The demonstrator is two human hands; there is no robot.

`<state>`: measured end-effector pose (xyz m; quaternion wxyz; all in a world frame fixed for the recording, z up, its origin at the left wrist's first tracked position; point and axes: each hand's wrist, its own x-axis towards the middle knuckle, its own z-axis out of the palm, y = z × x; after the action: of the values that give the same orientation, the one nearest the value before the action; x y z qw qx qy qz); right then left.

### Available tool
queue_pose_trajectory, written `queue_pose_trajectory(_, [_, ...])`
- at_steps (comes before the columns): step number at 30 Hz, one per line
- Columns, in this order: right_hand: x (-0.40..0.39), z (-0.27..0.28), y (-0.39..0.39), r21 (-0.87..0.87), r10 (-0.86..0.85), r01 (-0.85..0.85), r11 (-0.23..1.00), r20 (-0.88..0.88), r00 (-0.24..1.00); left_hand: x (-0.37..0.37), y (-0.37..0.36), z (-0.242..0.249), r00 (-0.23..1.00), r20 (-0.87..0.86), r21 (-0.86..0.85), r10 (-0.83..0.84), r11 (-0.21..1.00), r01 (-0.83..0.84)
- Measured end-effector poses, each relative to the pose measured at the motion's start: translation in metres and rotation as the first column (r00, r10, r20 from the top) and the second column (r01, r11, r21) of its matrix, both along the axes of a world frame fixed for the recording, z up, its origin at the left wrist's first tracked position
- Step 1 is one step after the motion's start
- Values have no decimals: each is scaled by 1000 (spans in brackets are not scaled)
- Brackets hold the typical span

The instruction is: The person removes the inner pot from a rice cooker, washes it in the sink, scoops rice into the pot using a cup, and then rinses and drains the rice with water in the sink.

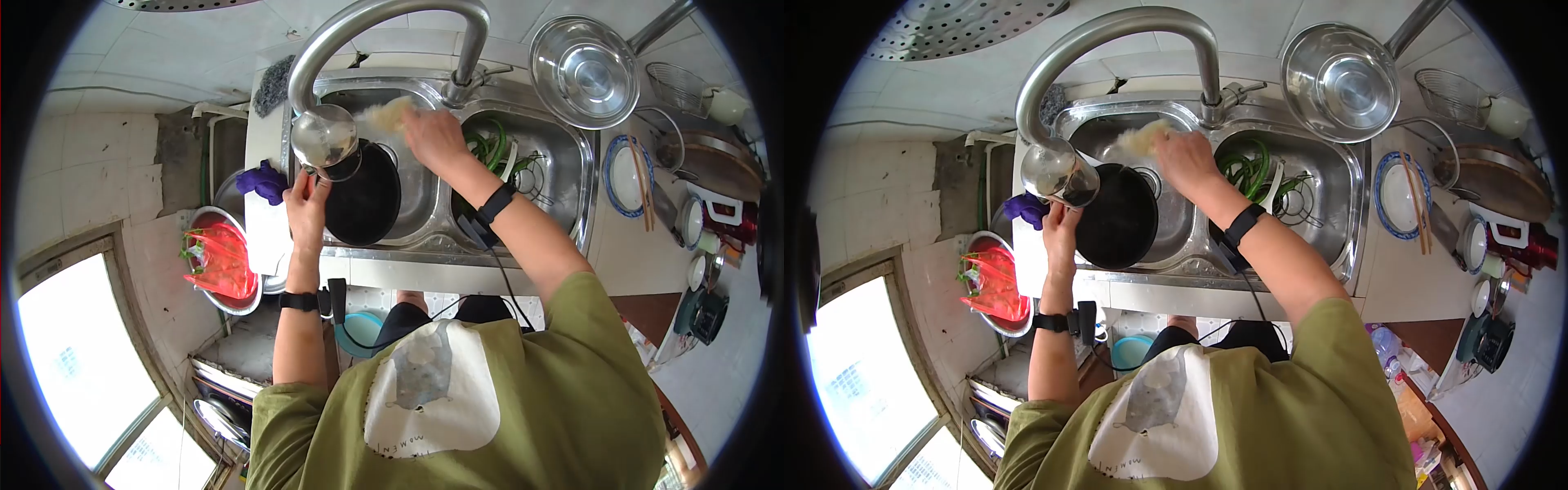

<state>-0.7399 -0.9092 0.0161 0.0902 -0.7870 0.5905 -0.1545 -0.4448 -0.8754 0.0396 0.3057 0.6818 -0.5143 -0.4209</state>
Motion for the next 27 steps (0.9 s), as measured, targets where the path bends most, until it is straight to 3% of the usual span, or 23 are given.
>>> queue_pose_trajectory(1, [0,9,-2,17,-150,149,989,68,986,-8,9,4,967,254,-76,13,997,6])
queue_pose_trajectory(2, [3,9,-1,18,-150,149,989,71,986,-13,13,5,944,331,-134,-17,989,64])
queue_pose_trajectory(4, [10,8,6,256,-221,216,942,-11,975,-35,16,25,877,478,-299,35,946,125])
queue_pose_trajectory(9, [18,-7,30,317,-242,194,928,122,962,-46,2,34,711,690,-454,140,848,274])
queue_pose_trajectory(11, [25,-5,34,313,-273,216,925,153,950,-44,-2,33,677,714,-492,180,817,301])
queue_pose_trajectory(14, [49,-3,36,389,-220,117,914,234,947,-38,-6,30,642,731,-502,231,819,278])
queue_pose_trajectory(16, [82,-17,37,177,-93,-43,983,687,720,-28,-8,20,757,616,-443,217,890,106])
queue_pose_trajectory(17, [100,-21,30,177,-94,-41,983,687,720,-16,-8,9,864,473,-352,170,936,8])
queue_pose_trajectory(18, [121,-24,20,456,-400,53,888,712,576,-15,-5,9,864,474,-352,169,936,11])
queue_pose_trajectory(19, [136,-23,13,703,-672,85,706,627,393,-16,-1,9,973,186,-188,140,977,-105])
queue_pose_trajectory(20, [144,-16,10,701,-670,84,708,629,393,-22,6,10,989,34,-118,140,984,-135])
queue_pose_trajectory(21, [152,-4,9,671,-666,5,741,734,134,-28,14,11,981,-111,-41,160,985,-166])
queue_pose_trajectory(24, [157,29,17,498,-555,-323,804,825,-109,-36,25,8,956,-245,-97,163,977,-192])
queue_pose_trajectory(25, [159,41,19,522,-567,-427,739,824,26,-33,23,5,932,-328,-104,156,974,-200])
queue_pose_trajectory(27, [167,49,38,459,-478,-471,753,874,87,-22,15,9,922,-374,-157,95,974,-164])
